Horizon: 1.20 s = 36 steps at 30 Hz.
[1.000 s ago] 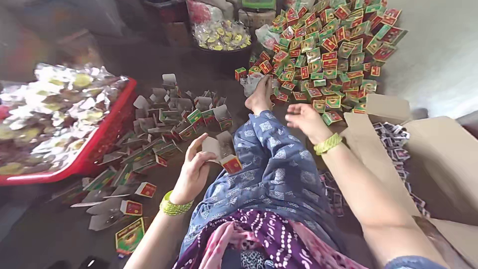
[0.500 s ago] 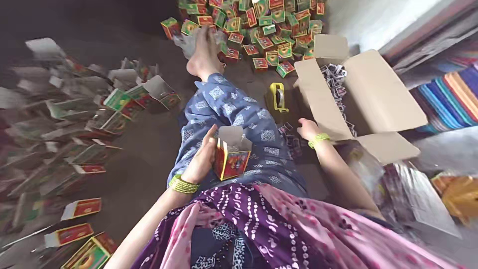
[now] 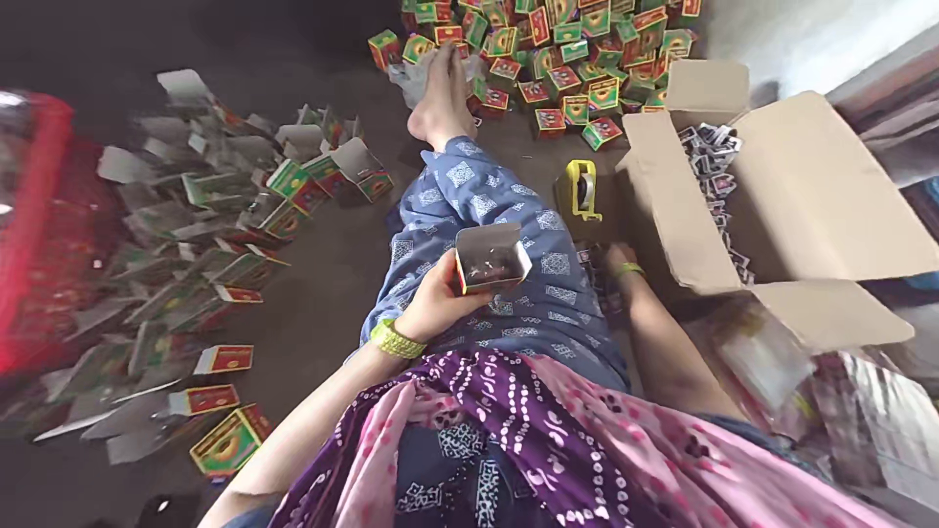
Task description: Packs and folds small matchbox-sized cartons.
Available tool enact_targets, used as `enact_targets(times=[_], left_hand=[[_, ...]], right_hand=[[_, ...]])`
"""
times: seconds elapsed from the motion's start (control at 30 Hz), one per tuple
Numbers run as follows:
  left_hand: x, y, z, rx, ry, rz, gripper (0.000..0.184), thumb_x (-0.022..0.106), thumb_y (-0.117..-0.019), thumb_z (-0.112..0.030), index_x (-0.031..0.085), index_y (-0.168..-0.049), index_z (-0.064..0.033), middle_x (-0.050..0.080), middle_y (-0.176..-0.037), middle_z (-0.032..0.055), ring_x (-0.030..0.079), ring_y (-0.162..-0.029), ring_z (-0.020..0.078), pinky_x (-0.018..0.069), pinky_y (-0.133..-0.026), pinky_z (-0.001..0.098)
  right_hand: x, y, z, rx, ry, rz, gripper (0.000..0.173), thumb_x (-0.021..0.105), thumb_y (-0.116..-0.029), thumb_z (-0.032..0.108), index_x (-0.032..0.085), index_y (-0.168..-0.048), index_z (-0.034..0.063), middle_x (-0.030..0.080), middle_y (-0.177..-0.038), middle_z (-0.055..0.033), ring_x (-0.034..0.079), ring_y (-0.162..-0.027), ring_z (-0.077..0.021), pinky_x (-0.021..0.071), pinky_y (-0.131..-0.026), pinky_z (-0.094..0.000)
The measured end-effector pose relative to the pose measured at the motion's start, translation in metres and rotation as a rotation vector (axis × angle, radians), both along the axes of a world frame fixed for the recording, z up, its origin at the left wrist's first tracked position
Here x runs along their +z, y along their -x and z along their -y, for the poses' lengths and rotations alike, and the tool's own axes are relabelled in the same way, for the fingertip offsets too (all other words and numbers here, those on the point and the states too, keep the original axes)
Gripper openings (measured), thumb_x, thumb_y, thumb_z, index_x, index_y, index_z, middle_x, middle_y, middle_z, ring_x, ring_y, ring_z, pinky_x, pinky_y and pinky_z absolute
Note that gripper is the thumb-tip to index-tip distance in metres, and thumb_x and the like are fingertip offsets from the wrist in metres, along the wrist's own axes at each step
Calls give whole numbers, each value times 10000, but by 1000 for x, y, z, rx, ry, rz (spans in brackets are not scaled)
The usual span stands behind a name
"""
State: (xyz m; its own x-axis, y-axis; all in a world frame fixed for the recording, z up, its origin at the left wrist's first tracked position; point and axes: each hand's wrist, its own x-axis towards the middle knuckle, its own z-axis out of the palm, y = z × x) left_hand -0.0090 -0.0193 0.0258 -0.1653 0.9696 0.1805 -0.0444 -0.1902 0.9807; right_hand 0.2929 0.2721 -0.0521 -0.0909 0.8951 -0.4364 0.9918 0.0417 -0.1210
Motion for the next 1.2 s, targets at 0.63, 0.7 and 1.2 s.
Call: enact_targets(times=[0.63,0.7,1.2], left_hand=[[-41,4,-16,51,-44,-1,547,796,-804,8,562,-1296,63,718,-1159,110,699,-1085,184,583,-988,403],[-40,4,-14,65,-56,18,544,803,-802,7,559,-1283,76,723,-1138,103,701,-1076,173,579,-993,393],[-45,7,-16,94,-84,-229,504,752,-851,-97,566,-1292,62,714,-1133,101,684,-1077,124,564,-991,355]], right_hand=[[138,145,190,719,-454,-1016,163,754,-922,265,737,-947,105,732,-852,13,701,-785,-66,614,-728,-293],[134,151,195,763,-573,-981,141,732,-936,246,754,-934,106,741,-844,8,704,-788,-95,607,-745,-316],[118,151,197,1005,-528,-797,234,593,-989,240,758,-917,90,746,-911,-46,696,-933,-192,547,-904,-362]])
